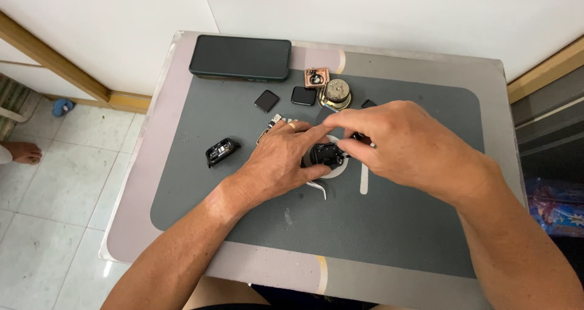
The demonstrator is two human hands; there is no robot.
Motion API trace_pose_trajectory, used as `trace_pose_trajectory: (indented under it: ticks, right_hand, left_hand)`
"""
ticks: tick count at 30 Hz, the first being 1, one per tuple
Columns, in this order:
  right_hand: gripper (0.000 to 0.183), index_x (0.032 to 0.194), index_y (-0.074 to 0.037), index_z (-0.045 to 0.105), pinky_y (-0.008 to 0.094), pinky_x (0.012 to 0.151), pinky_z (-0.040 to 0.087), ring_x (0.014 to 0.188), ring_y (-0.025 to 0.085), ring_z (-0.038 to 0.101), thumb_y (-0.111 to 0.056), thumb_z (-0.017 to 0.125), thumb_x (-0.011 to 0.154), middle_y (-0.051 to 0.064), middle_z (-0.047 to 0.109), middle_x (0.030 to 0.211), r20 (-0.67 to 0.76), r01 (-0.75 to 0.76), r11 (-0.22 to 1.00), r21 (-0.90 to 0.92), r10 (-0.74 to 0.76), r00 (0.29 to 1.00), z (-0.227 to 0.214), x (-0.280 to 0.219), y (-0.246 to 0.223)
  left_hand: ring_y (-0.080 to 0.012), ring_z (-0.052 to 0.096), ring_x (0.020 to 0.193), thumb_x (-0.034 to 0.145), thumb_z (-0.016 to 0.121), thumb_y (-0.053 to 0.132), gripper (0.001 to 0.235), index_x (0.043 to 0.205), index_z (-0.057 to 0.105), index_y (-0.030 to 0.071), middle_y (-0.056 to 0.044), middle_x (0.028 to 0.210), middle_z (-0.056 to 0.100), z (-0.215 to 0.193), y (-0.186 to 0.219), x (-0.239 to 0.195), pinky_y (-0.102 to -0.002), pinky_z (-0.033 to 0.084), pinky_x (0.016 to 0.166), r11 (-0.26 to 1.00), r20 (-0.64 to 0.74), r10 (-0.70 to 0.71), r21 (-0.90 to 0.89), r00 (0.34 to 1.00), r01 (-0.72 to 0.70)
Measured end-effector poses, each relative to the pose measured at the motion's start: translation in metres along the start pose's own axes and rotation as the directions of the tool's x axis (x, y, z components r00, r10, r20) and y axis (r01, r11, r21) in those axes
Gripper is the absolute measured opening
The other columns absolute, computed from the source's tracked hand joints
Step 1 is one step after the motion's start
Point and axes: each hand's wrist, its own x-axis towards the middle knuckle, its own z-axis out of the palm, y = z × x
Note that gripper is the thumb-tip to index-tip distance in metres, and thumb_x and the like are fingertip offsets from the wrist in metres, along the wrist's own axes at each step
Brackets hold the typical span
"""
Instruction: The person uses a screwdriver to work on the internal components of a disassembled smartwatch placed on a gray mat. They manipulate the watch parts and occasionally reach for other items on the table while performing the repair.
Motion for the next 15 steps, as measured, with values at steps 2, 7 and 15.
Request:
trace_pose_trajectory:
  ticks: [2, 7, 15]
  right_hand:
    - [0.019, 0.112, -0.021, 0.073, 0.044, 0.053, 0.043, 0.05, 0.028, 0.057, -0.022, 0.07, 0.094, -0.001, 0.066, 0.06, -0.043, -0.052, 0.995, -0.085, 0.048, 0.998, -0.001, 0.0, 0.001]
    - [0.041, 0.131, -0.017, 0.067, 0.04, 0.06, 0.044, 0.057, 0.024, 0.059, -0.008, 0.063, 0.091, 0.001, 0.076, 0.083, 0.095, -0.004, 0.995, 0.104, -0.006, 0.995, -0.012, -0.001, -0.008]
    - [0.048, 0.135, -0.013, 0.066, 0.041, 0.071, 0.05, 0.08, 0.025, 0.065, -0.003, 0.065, 0.088, 0.005, 0.074, 0.1, 0.04, 0.038, 0.996, 0.084, -0.041, 0.998, -0.008, -0.002, -0.005]
  left_hand:
    - [-0.0257, 0.062, 0.109, 0.082, 0.078, 0.029, 0.073, 0.148, 0.047, 0.023, 0.003, 0.114, 0.075, 0.003, -0.002, 0.0, -0.044, 0.046, 0.09, 1.0, 0.009, -0.005, -0.002, 1.0, 0.005]
    - [-0.0335, 0.063, 0.107, 0.08, 0.08, 0.036, 0.048, 0.123, 0.066, 0.02, -0.014, 0.119, 0.067, 0.007, -0.005, 0.0, -0.047, 0.046, 0.09, 0.998, -0.002, -0.067, 0.01, 0.998, 0.067]
    - [-0.0288, 0.061, 0.114, 0.08, 0.078, 0.033, 0.055, 0.131, 0.061, 0.021, -0.005, 0.12, 0.071, 0.005, -0.004, 0.0, -0.046, 0.044, 0.092, 0.999, 0.014, -0.055, 0.002, 0.998, 0.055]
